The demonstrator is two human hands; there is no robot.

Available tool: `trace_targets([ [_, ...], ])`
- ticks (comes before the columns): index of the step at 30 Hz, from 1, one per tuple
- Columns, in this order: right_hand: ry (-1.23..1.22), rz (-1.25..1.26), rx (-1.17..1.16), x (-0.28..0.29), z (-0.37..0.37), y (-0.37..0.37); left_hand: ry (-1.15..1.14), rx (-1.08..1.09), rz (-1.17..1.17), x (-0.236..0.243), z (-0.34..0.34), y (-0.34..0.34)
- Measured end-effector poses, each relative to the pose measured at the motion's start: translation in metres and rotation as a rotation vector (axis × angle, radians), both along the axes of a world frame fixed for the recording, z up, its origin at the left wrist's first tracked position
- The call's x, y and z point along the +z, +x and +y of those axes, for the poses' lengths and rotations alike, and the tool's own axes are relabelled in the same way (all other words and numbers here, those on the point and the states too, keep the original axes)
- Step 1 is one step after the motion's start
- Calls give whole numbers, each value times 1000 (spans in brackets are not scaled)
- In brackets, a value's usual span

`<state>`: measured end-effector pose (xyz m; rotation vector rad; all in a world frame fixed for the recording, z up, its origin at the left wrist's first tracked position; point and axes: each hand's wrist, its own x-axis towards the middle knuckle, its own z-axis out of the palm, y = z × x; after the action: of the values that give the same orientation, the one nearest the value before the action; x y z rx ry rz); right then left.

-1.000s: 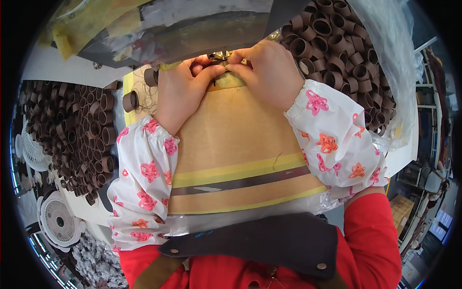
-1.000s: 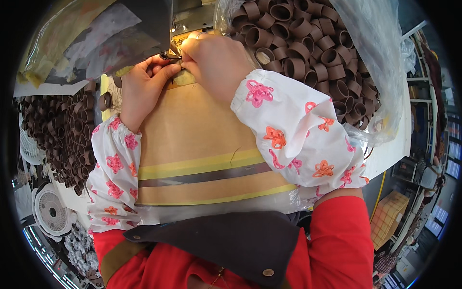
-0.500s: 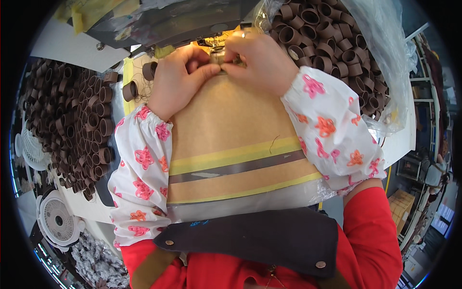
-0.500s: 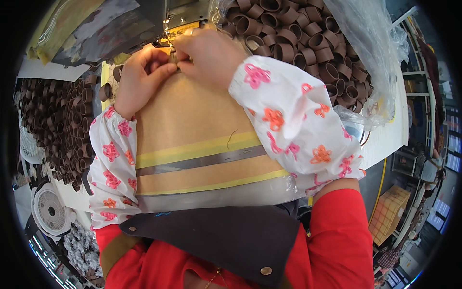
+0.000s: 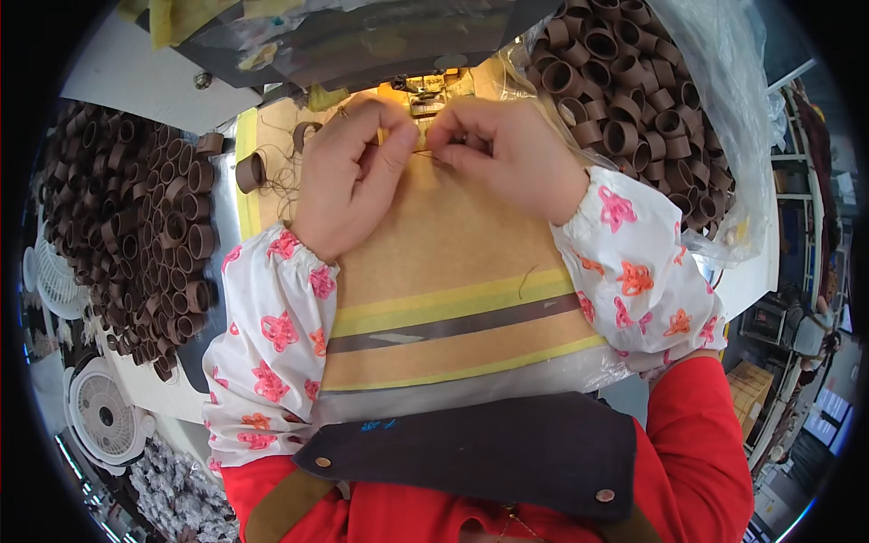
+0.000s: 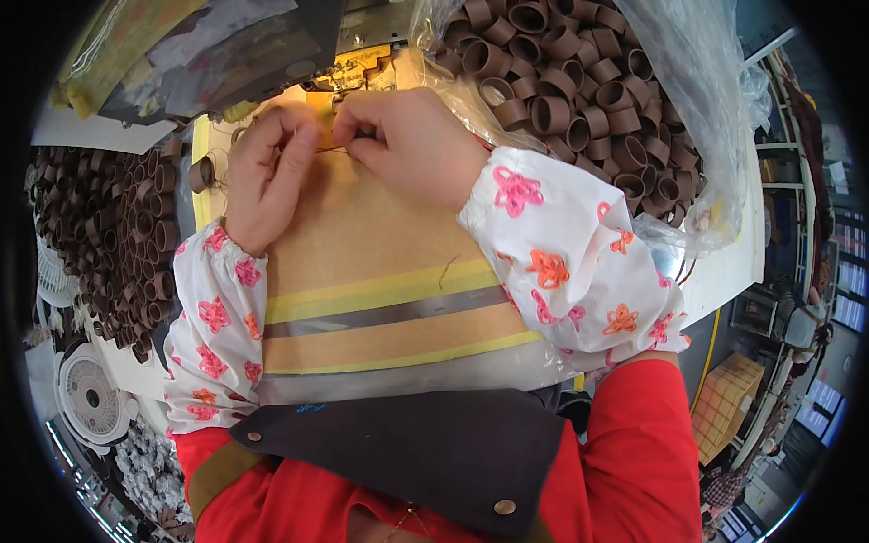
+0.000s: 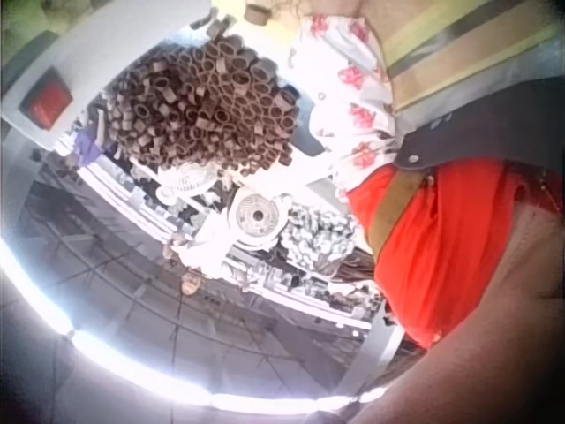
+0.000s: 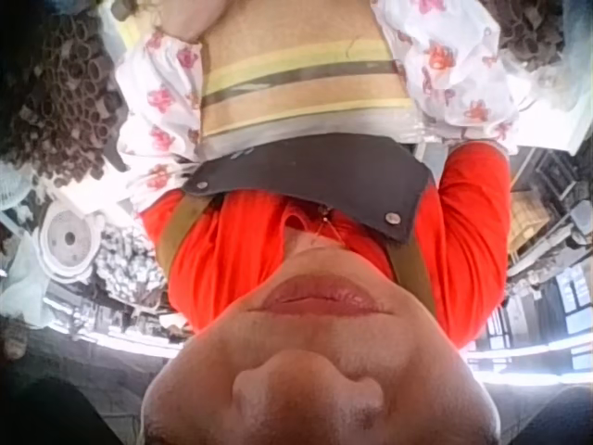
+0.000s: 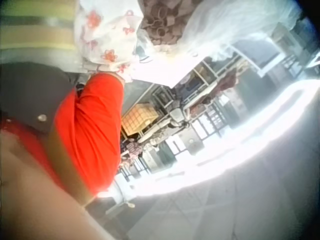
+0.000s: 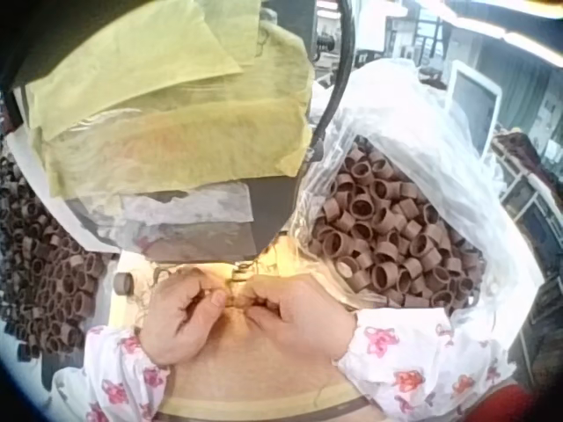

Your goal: The recorder is sewing small leather loops using an industrial sewing machine.

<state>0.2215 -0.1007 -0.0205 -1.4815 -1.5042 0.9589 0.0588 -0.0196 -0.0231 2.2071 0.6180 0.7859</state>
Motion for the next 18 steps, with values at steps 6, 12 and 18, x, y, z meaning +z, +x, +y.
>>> trace_targets([
  [6, 293, -213, 133, 1, -17, -15, 435, -100, 219, -4, 10, 5],
  [12, 164, -150, 0, -6, 7, 6, 233, 63, 295, 2, 9, -10],
  [18, 447, -168, -167, -23, 14, 6, 42, 137, 314, 3, 11, 2],
])
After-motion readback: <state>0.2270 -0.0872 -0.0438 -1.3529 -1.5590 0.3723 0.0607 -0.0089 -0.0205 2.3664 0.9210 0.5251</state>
